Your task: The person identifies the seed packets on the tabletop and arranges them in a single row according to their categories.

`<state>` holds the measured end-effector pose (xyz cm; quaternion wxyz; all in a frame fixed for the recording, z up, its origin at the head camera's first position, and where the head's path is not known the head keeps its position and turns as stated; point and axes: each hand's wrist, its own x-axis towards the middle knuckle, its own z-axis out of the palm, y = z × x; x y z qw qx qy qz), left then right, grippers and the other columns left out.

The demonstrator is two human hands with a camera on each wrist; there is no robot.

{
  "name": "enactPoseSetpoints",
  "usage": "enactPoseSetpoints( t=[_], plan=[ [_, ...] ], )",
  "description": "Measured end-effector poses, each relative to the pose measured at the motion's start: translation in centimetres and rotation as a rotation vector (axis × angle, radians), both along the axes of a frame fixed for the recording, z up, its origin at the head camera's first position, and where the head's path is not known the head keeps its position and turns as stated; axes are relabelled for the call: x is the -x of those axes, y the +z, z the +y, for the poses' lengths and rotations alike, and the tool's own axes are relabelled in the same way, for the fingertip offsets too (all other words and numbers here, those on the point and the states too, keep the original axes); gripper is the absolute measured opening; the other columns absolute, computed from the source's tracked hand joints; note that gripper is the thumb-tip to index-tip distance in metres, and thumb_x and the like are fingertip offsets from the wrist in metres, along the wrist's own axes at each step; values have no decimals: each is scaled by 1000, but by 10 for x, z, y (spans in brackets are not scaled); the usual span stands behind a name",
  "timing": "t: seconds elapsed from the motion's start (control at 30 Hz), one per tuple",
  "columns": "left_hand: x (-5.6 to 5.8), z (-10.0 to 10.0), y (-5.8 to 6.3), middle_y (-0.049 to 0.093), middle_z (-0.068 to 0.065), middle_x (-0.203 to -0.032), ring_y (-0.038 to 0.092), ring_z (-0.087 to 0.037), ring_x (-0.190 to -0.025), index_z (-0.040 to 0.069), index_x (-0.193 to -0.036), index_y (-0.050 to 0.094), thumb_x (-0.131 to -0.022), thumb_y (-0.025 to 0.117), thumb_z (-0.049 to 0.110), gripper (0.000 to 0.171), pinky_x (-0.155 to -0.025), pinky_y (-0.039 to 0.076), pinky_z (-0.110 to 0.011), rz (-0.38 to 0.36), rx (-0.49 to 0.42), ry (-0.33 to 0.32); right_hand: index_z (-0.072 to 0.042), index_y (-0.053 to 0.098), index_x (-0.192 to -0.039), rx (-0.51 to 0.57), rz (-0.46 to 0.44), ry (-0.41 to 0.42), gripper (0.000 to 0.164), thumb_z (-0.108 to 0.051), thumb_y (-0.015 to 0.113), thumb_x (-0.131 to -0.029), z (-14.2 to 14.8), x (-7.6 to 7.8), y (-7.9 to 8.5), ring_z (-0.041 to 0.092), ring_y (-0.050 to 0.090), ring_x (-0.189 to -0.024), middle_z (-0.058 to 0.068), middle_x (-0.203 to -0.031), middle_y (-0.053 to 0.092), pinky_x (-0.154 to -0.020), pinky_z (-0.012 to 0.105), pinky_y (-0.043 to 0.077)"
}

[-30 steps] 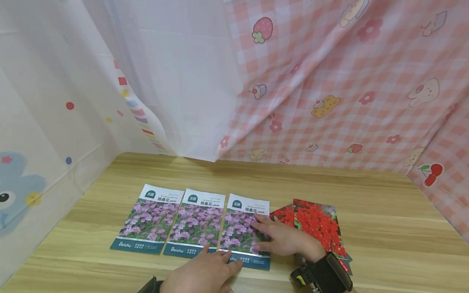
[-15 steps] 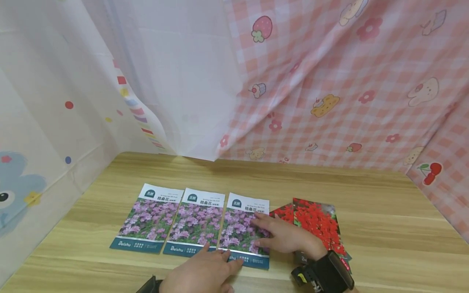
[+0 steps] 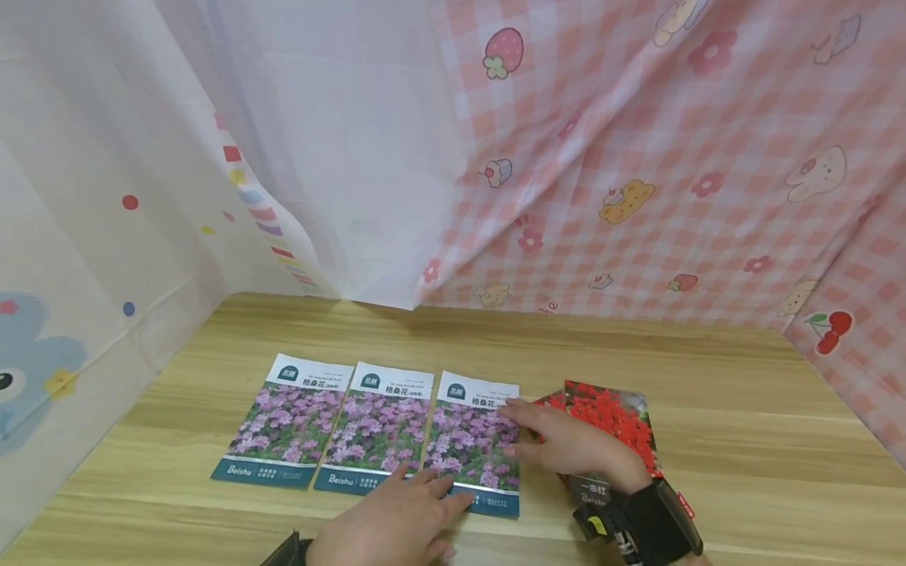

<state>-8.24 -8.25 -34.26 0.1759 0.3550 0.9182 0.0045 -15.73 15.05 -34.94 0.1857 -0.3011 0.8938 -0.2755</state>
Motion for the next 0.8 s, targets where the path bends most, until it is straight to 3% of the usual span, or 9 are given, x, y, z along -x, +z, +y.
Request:
enactPoseSetpoints(
  t=[0.23, 0.53, 0.8],
  plan=[
    [-1, 2, -1, 42, 0, -138, 37, -22, -127, 28, -136, 44, -85, 57, 45, 55, -99, 32, -51, 16, -12, 4, -1, 38, -137, 39, 22, -28, 58, -33, 54, -92, 16, 1, 10, 39, 34, -126, 22, -140, 35, -96, 54, 33],
    [-3, 5, -6, 42, 1, -138, 37, -23, -127, 28, -137, 43, -85, 58, 45, 57, -97, 33, -54, 123, -34, -48, -5, 38, -138, 26, 66, -84, 57, -35, 53, -92, 28, 1, 16, 34, 40, -123, 16, -138, 40, -94, 51, 37],
    [-2, 10, -7, 41, 1, -138, 35, -23, -128, 29, -137, 42, -85, 56, 48, 58, -97, 33, -54, 112, -17, -69, -6, 40, -138, 5, 82, -116, 56, -35, 54, -92, 34, 1, 17, 36, 41, -122, 17, -136, 43, -94, 53, 37]
  ],
)
